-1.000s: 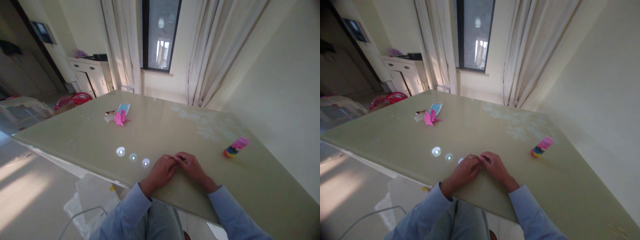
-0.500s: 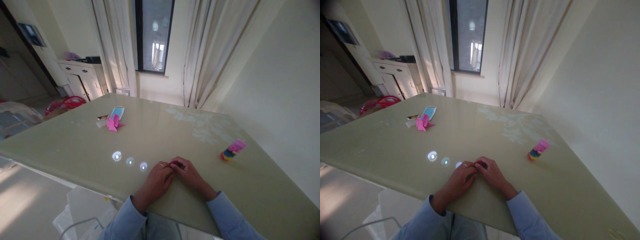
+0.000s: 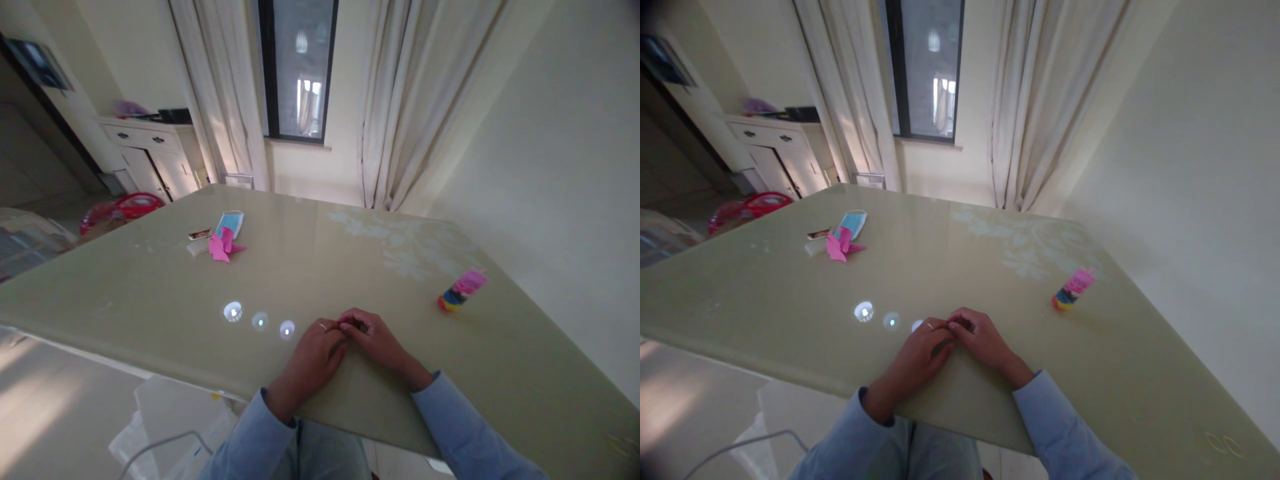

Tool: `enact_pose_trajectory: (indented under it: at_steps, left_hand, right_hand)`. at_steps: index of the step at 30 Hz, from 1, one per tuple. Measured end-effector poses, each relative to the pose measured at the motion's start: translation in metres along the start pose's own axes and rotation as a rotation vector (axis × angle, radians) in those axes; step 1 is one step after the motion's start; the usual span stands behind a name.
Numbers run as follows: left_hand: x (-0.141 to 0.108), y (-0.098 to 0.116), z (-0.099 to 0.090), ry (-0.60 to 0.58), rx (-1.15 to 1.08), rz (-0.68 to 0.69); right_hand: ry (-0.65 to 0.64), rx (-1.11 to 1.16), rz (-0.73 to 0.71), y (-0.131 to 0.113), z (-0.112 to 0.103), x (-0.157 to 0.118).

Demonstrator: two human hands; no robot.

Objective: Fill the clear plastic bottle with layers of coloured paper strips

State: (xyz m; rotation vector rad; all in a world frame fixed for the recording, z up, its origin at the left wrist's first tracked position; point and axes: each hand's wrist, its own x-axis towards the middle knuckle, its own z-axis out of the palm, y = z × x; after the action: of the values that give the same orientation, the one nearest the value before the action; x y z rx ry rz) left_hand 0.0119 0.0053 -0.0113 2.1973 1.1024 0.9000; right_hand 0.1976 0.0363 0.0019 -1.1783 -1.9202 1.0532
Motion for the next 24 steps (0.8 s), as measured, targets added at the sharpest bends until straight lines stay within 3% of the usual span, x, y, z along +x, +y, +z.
enact_pose_trajectory:
  at_steps: [13,18,22,24]
  left_hand:
    - [-0.002,0.003,-0.003,-0.024,0.016,-0.017]
    - [-0.004,0.003,-0.004,0.046,-0.041,0.025]
    - [-0.025,0.011,-0.021,0.128,-0.08,0.044]
    - [-0.052,0.025,-0.035,0.068,-0.063,-0.001]
  right_hand:
    - [0.009,-0.008,-0.027,-0.006,0.0,-0.002]
    - [0.019,-0.025,-0.026,-0.009,-0.001,-0.002]
    - [0.146,-0.061,-0.068,-0.018,-0.013,-0.016]
    - [0.268,-0.066,-0.114,-0.026,-0.026,-0.037]
